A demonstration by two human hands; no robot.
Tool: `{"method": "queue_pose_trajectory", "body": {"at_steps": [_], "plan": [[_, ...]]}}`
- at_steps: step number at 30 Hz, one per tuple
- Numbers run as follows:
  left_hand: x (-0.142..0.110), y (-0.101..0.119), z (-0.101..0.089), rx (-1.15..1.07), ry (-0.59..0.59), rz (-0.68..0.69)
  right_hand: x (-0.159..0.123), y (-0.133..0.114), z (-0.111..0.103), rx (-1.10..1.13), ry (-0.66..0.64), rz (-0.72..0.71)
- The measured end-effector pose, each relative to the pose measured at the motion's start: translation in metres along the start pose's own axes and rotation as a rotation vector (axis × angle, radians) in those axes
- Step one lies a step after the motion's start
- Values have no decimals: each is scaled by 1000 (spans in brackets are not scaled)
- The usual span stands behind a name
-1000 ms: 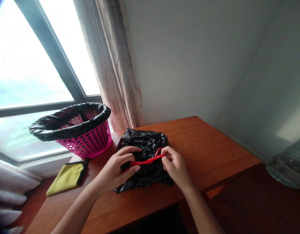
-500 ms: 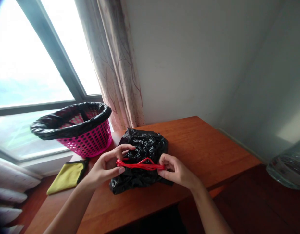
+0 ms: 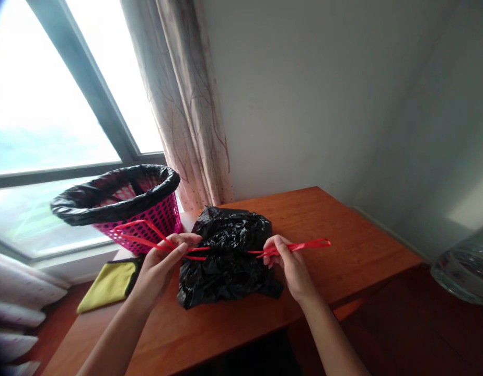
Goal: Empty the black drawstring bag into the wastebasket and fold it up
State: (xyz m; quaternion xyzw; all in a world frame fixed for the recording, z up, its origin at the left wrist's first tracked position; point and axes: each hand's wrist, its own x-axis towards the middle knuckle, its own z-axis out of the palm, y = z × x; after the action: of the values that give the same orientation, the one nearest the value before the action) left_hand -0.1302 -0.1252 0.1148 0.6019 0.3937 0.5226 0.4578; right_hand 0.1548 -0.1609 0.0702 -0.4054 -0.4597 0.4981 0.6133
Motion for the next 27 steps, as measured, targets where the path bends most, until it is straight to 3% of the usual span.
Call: {"method": "queue_pose_trajectory", "body": {"at_steps": [3,6,11,16,19,24,27], "plan": [[-5,-8,-5,-80,53,-68,-6,1,-3,190,26,52],[-16,-11,-8,-83,49,-129,-18,3,-8,210,-21,83],[-41,-10,-6,80,-27,-145,-50,10,-17,-57,-85,151],[-68,-8,-1,522,23,34,-77,5,-11,-477,-253,170],[-86,-2,11,809,1,122,-84,-13,1,-657,-338,7],[-107,21,52,878,-394,222,-68,-40,17,-888,-131,-533],[-101,43,76,910,-392,404,-48,-41,25,-1137,-88,-708]]}}
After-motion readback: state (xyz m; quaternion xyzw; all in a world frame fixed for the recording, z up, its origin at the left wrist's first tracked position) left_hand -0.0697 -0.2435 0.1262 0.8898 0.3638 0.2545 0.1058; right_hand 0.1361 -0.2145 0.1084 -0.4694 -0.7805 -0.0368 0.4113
